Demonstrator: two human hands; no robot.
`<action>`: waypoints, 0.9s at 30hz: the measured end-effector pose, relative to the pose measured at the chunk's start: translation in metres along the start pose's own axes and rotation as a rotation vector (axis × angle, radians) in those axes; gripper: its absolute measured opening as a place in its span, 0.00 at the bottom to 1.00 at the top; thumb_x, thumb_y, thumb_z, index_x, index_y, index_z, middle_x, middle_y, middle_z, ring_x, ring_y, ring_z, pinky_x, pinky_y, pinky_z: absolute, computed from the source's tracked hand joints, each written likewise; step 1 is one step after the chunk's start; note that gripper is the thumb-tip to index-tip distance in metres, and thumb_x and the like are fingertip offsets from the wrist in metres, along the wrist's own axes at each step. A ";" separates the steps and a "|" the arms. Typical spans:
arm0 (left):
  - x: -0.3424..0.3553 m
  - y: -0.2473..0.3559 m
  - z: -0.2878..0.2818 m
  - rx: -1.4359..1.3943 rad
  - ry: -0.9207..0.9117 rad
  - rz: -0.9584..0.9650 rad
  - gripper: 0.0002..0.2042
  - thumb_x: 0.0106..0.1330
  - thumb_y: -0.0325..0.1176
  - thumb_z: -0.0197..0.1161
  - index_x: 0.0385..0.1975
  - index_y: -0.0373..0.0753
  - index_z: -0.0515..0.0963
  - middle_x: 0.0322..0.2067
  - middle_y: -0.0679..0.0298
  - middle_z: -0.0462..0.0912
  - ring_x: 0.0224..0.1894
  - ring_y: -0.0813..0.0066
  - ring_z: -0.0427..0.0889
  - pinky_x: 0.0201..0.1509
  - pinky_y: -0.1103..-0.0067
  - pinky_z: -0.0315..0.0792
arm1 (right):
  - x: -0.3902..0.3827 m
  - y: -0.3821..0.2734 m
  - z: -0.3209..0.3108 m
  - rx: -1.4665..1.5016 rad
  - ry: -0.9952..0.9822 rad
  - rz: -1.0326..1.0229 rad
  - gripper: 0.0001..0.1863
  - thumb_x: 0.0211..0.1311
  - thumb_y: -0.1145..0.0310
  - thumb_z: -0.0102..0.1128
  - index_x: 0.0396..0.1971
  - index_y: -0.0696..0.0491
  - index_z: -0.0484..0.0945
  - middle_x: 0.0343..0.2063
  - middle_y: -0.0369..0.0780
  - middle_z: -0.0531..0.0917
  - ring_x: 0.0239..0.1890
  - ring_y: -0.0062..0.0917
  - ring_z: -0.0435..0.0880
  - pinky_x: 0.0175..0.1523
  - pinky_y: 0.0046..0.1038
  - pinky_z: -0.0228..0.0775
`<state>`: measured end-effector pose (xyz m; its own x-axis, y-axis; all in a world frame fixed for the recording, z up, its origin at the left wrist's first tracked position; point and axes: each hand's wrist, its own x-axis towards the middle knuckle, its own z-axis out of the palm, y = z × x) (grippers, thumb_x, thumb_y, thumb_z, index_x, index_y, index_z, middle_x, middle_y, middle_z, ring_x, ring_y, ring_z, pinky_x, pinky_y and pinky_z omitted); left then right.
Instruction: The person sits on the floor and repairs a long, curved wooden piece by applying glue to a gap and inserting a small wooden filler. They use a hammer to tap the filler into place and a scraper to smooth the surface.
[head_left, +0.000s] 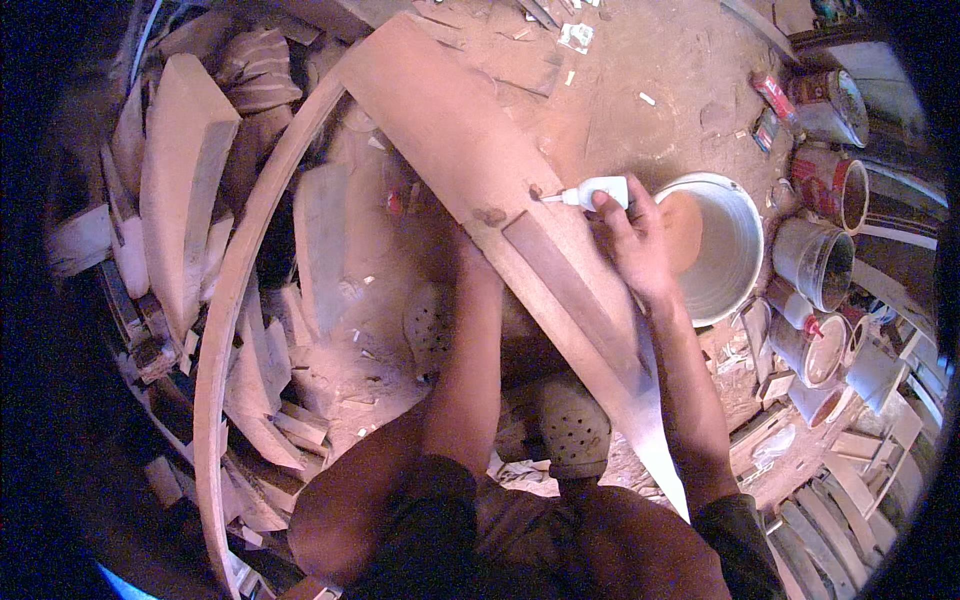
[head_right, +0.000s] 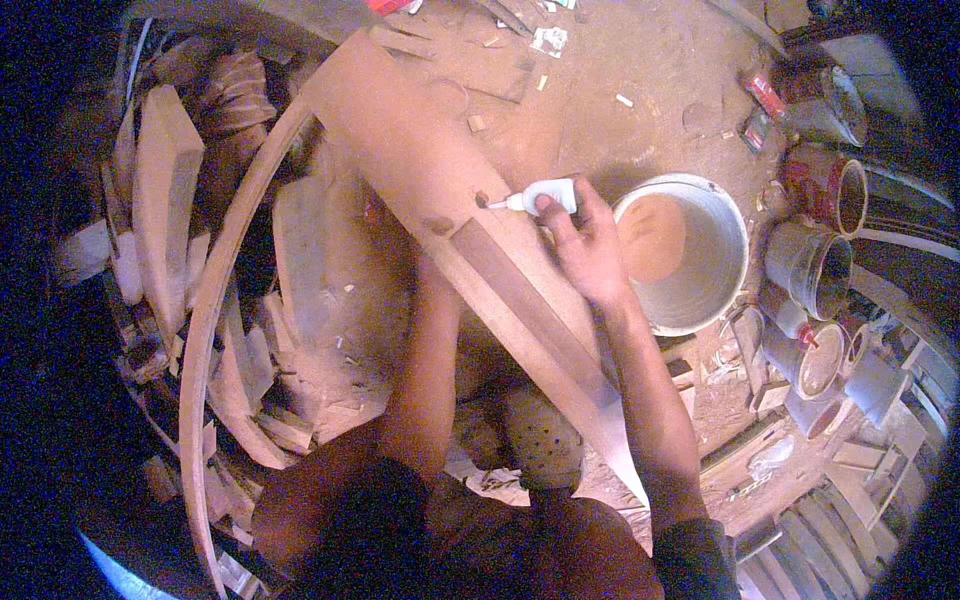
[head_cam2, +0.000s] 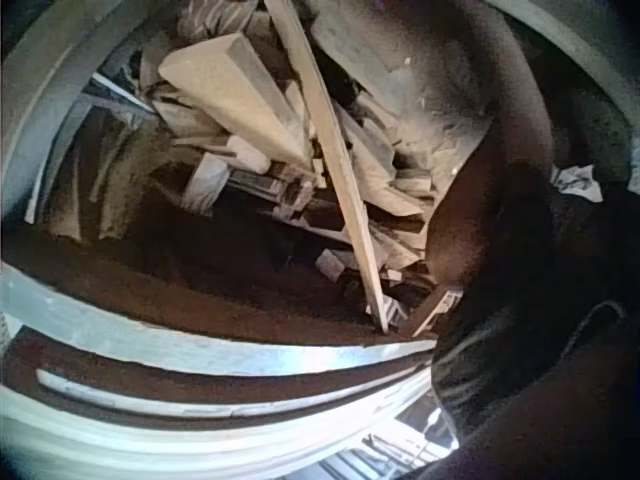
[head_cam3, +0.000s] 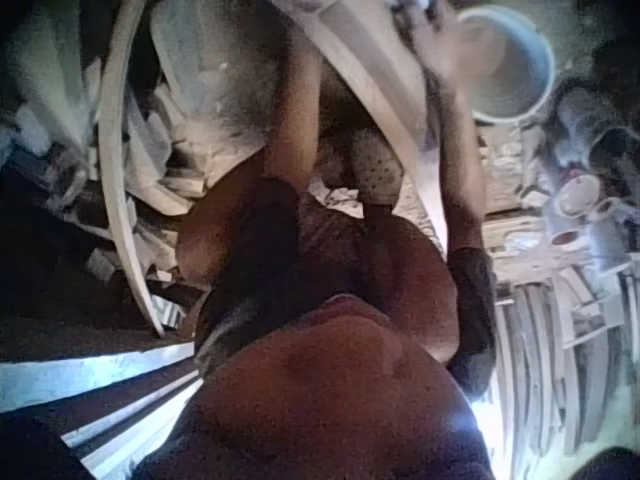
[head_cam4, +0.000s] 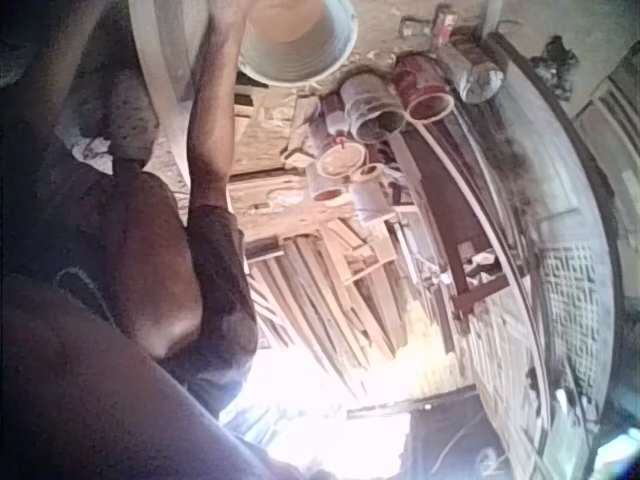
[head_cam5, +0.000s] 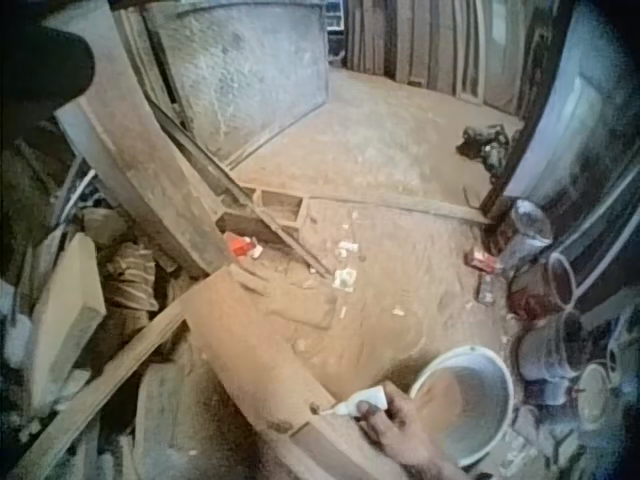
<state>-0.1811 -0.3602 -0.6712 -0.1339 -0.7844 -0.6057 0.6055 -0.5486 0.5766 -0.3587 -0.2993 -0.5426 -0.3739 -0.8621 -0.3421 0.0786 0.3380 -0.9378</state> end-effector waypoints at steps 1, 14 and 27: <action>0.001 0.001 0.000 0.001 0.002 0.003 0.28 0.70 0.52 0.45 0.61 0.37 0.63 0.52 0.59 0.72 0.51 0.66 0.75 0.53 0.72 0.74 | -0.001 -0.003 0.000 -0.010 -0.006 0.027 0.10 0.67 0.65 0.56 0.37 0.58 0.74 0.28 0.37 0.79 0.32 0.18 0.75 0.38 0.23 0.68; -0.004 0.001 0.005 0.033 0.018 0.004 0.28 0.70 0.52 0.45 0.61 0.37 0.63 0.51 0.60 0.72 0.50 0.66 0.76 0.53 0.72 0.75 | 0.000 0.001 -0.001 -0.059 -0.012 -0.025 0.10 0.67 0.64 0.56 0.36 0.56 0.74 0.27 0.35 0.77 0.30 0.17 0.74 0.37 0.23 0.68; -0.015 0.010 0.019 0.048 0.045 0.028 0.29 0.70 0.52 0.45 0.62 0.36 0.62 0.53 0.59 0.71 0.50 0.66 0.76 0.52 0.74 0.75 | -0.001 0.002 -0.004 -0.050 -0.022 0.043 0.11 0.67 0.65 0.56 0.36 0.58 0.74 0.26 0.35 0.77 0.30 0.17 0.73 0.36 0.24 0.67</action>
<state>-0.1882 -0.3593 -0.6464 -0.0813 -0.7862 -0.6126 0.5700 -0.5409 0.6185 -0.3621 -0.2963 -0.5436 -0.3506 -0.8542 -0.3840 0.0475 0.3933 -0.9182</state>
